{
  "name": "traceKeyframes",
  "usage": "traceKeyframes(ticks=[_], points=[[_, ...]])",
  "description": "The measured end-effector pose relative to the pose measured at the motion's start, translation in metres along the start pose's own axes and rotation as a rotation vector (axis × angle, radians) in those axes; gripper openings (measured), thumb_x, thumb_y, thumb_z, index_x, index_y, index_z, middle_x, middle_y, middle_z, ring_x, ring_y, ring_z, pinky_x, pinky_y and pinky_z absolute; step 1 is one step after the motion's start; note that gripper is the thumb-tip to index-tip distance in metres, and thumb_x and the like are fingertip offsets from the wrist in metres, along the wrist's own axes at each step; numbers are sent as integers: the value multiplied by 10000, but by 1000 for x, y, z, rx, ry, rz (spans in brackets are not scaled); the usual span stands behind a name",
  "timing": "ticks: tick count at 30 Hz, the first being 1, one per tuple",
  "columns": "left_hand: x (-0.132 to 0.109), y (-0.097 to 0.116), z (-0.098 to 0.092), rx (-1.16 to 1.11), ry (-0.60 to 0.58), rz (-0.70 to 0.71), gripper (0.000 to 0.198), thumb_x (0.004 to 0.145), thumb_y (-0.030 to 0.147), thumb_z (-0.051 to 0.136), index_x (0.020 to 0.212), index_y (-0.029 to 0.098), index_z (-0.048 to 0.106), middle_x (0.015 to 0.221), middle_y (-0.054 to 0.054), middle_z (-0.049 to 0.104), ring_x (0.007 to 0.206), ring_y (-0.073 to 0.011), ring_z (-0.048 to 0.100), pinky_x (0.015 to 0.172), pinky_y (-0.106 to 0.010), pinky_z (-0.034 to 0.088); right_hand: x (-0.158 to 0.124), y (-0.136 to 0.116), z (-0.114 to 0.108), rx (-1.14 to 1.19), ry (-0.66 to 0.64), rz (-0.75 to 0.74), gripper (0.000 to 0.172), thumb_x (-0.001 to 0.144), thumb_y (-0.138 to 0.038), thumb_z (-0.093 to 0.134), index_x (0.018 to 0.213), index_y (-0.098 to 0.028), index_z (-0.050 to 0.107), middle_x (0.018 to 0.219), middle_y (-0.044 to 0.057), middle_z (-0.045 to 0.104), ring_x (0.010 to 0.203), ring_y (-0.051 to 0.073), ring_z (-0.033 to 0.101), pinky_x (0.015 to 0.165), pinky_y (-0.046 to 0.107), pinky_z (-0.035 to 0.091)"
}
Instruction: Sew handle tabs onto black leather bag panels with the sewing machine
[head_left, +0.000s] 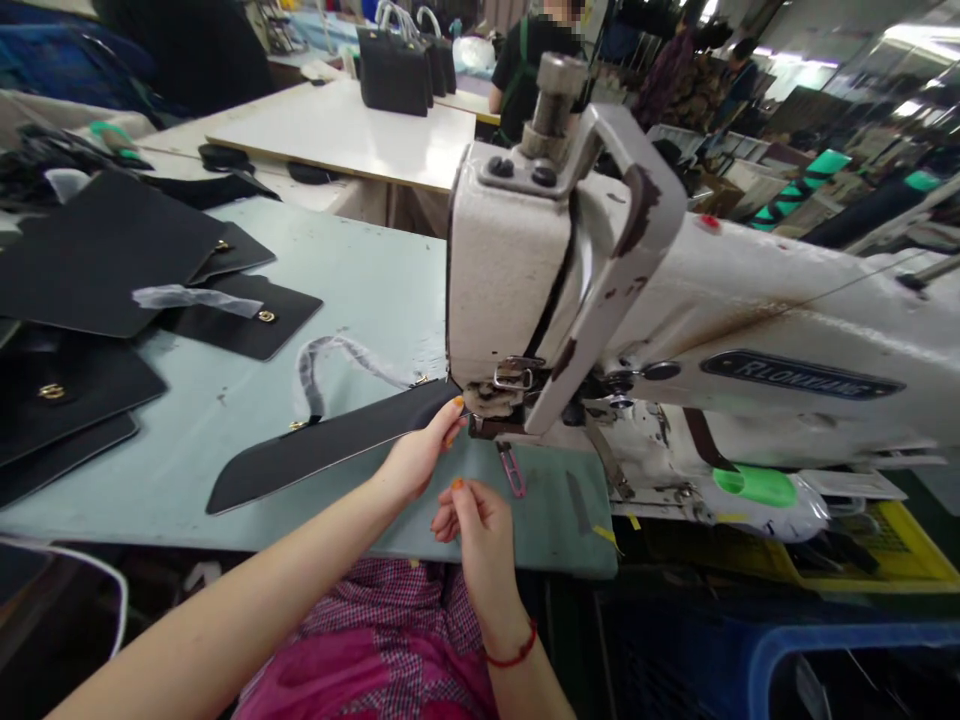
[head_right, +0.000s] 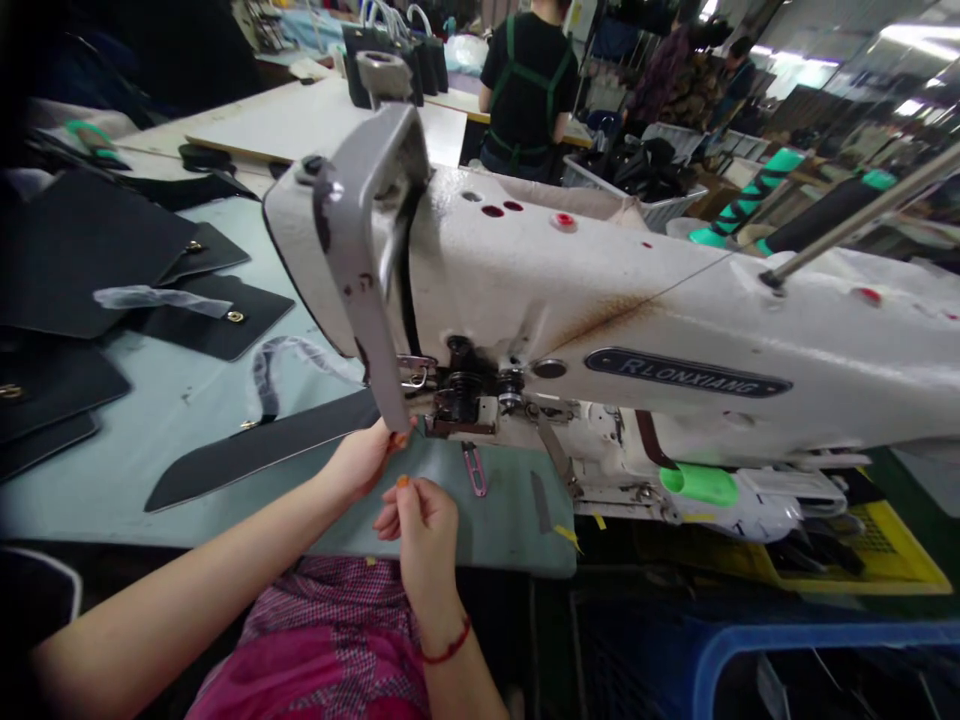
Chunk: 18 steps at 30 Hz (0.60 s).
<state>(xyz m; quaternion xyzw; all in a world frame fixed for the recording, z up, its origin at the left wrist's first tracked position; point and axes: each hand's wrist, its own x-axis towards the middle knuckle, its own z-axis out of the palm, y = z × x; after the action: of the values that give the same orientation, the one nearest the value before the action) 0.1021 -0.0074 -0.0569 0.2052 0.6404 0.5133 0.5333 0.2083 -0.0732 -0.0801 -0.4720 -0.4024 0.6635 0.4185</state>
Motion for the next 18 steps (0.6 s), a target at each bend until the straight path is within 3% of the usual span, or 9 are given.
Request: traceKeyframes(ticks=[5,12,15,18], points=[[-11,-10,11,-95,58,-16,464,683,643,641,538,211,554,599,-16,610,663,-162,582,632,-245,436,4,-1,-8,-3,28,-17,396,890,-507,551,748,-147,631,537,2,570,471,102,503,485,203,413],[-36,-7,24,-21,1,-283,605,715,813,443,618,231,575,380,27,439,288,-139,393,328,-276,275,9,-6,-16,-92,66,-106,353,937,-438,515,755,-154,621,563,-12,522,511,105,467,497,211,384],[-35,-5,30,-49,37,-227,571,765,766,426,716,230,616,416,40,452,287,-127,376,330,-269,257,11,-11,-19,-156,77,-145,322,944,-417,499,780,-164,612,586,-11,533,523,111,471,508,217,388],[-35,-14,31,-97,108,-133,528,807,698,444,696,206,599,503,24,504,387,-124,424,399,-261,329,14,-18,-20,-231,97,-173,285,942,-405,496,819,-174,610,640,2,573,557,122,506,532,222,408]])
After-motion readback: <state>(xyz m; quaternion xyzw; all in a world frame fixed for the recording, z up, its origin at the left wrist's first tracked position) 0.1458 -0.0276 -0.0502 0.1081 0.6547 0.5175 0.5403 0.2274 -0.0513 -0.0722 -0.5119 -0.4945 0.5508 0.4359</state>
